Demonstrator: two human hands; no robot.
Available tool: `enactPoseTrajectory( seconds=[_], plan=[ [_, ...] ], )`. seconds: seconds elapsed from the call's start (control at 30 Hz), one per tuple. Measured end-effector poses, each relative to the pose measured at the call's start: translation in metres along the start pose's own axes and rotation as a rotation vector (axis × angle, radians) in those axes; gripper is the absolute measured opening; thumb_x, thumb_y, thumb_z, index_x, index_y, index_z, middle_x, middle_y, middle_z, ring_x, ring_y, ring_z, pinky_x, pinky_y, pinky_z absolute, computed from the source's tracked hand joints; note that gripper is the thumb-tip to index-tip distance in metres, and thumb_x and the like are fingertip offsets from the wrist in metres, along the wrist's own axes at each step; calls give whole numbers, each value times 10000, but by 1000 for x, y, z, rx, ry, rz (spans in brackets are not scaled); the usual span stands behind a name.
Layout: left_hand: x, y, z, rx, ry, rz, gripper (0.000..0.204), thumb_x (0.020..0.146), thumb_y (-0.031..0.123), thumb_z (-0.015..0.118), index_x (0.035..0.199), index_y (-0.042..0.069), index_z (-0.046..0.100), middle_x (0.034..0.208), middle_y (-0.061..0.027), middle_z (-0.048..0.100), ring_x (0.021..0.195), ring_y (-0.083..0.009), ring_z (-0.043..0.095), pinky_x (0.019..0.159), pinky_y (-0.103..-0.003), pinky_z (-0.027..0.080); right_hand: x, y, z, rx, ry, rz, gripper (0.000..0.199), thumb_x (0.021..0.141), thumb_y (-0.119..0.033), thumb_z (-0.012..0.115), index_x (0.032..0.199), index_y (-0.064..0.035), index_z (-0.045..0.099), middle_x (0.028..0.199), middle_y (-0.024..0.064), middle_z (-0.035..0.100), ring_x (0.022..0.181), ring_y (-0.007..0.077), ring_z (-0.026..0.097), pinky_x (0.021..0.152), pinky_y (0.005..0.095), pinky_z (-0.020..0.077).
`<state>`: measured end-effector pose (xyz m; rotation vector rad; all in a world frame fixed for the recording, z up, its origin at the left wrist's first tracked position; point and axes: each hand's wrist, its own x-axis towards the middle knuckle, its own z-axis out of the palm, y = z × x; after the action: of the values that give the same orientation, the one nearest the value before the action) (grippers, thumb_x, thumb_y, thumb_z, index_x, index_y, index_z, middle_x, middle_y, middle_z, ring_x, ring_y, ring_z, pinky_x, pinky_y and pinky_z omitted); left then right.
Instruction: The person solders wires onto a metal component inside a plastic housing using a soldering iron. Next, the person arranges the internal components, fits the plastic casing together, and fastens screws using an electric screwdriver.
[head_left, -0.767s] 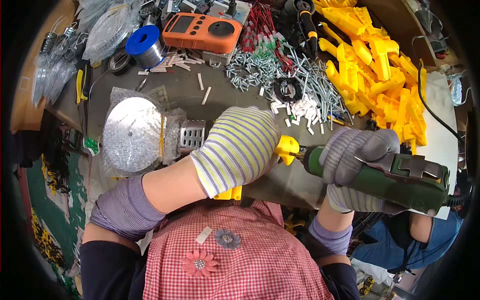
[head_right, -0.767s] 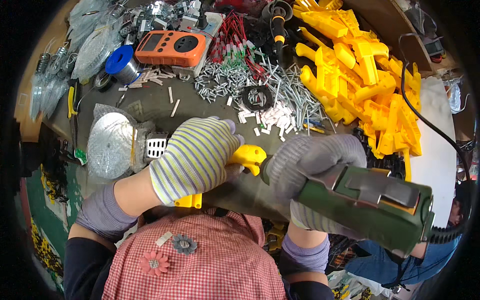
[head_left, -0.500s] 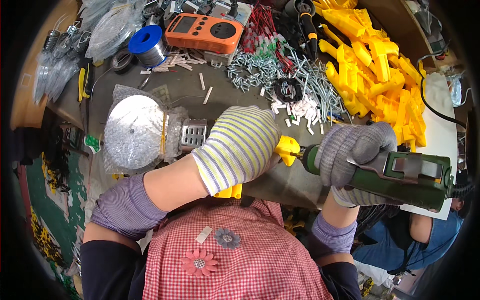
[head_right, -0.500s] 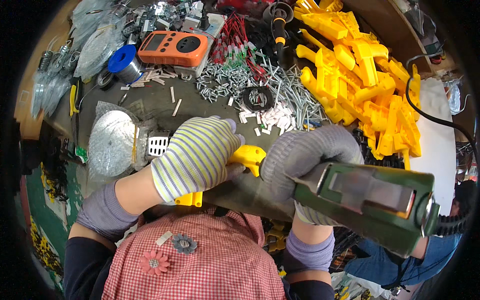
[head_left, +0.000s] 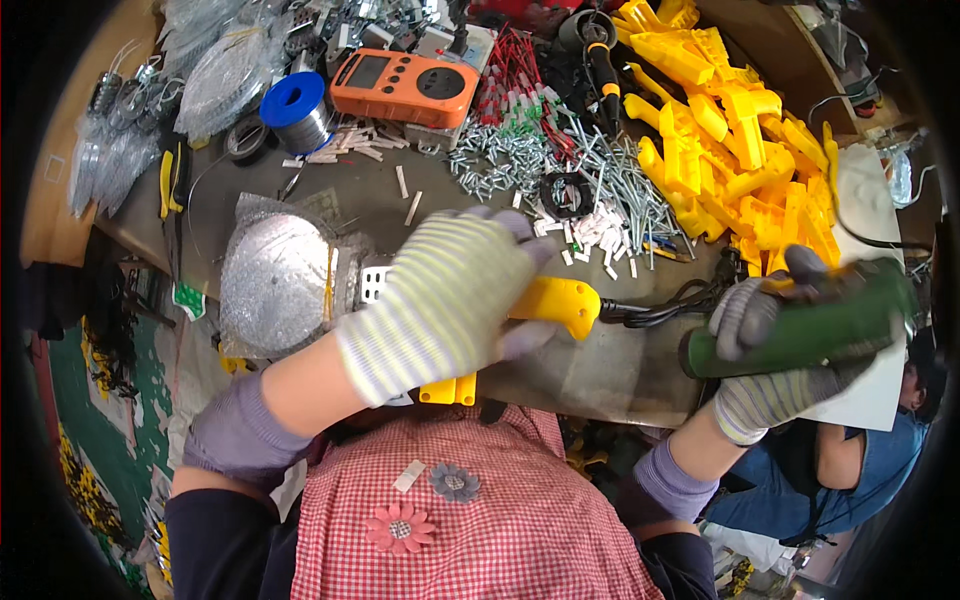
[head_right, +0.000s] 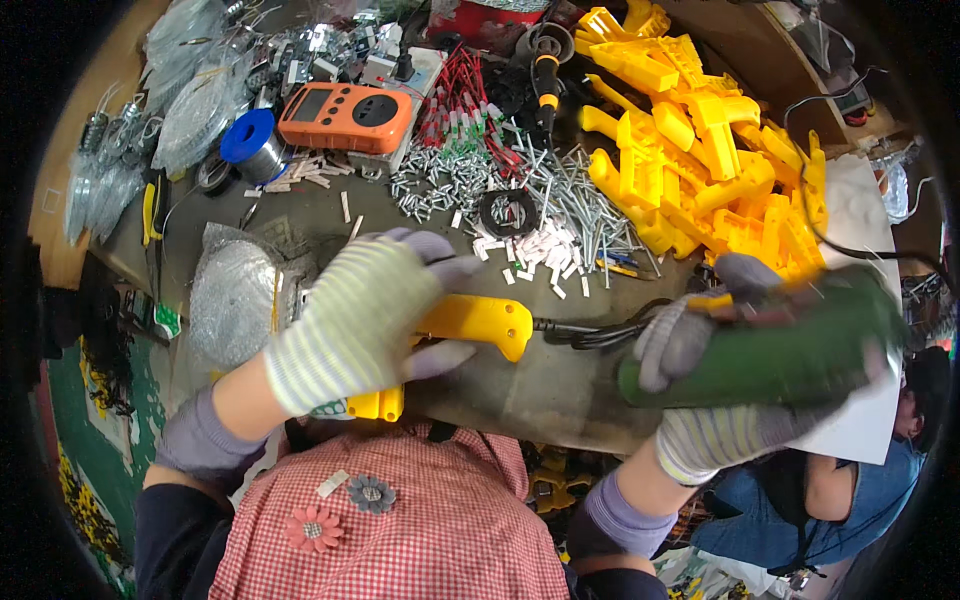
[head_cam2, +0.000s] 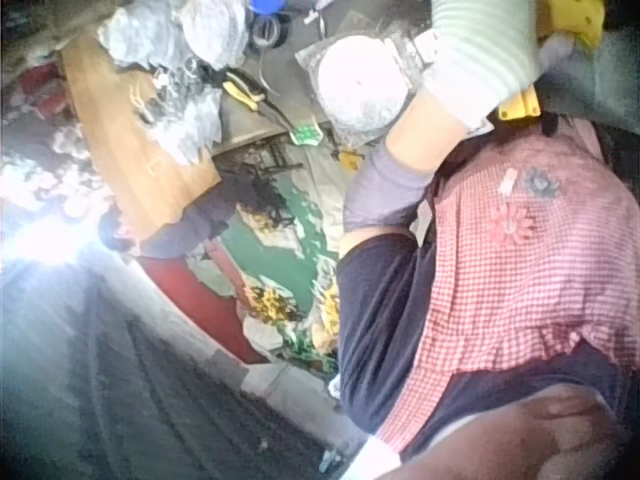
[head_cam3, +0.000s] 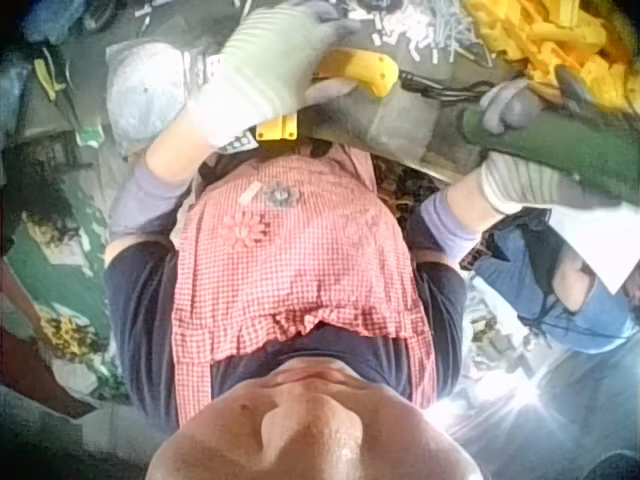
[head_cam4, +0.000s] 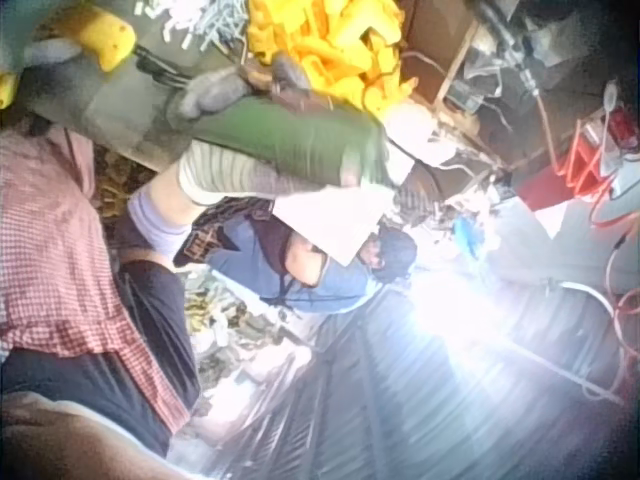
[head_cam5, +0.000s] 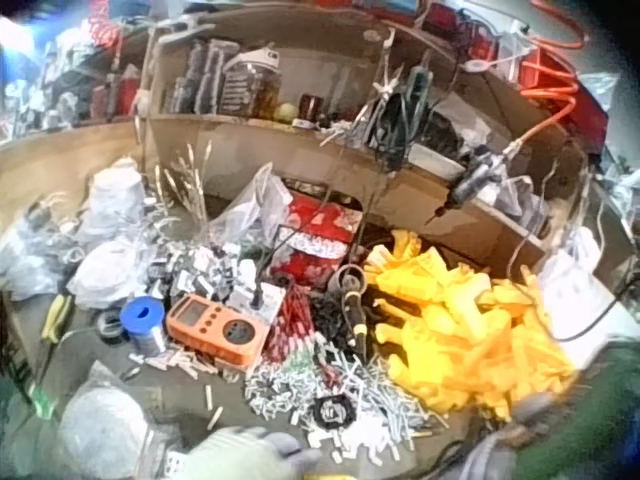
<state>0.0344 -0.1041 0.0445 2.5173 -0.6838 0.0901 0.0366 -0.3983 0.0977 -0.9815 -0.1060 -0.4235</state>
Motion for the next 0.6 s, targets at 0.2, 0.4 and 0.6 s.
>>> enactPoseTrajectory(
  seconds=[0.2,0.4,0.6],
  plan=[
    [-50,-16,-32,47,-161,-25,1304,461,683,818,1486,4,383,1379,-245,442,1252,-461,448,1098,-562,321,12,2,-80,-888,75,250,681,962,-544,589,1406,-41,472,940,114,664,775,237,656,668,353,556],
    [-49,-20,-29,27,-207,32,1254,512,623,838,1506,26,360,1269,-263,500,1156,-451,514,1023,-561,376,19,19,-98,-1951,25,-124,631,930,-421,659,1376,3,518,1204,291,641,1113,441,612,937,468,488],
    [-56,-22,-23,19,-129,55,1283,489,634,839,1514,38,348,1251,-240,503,1117,-424,516,977,-547,403,6,17,-40,-2116,-80,-229,514,827,-308,764,1245,-32,646,1080,181,684,1014,375,632,903,456,494]
  ],
)
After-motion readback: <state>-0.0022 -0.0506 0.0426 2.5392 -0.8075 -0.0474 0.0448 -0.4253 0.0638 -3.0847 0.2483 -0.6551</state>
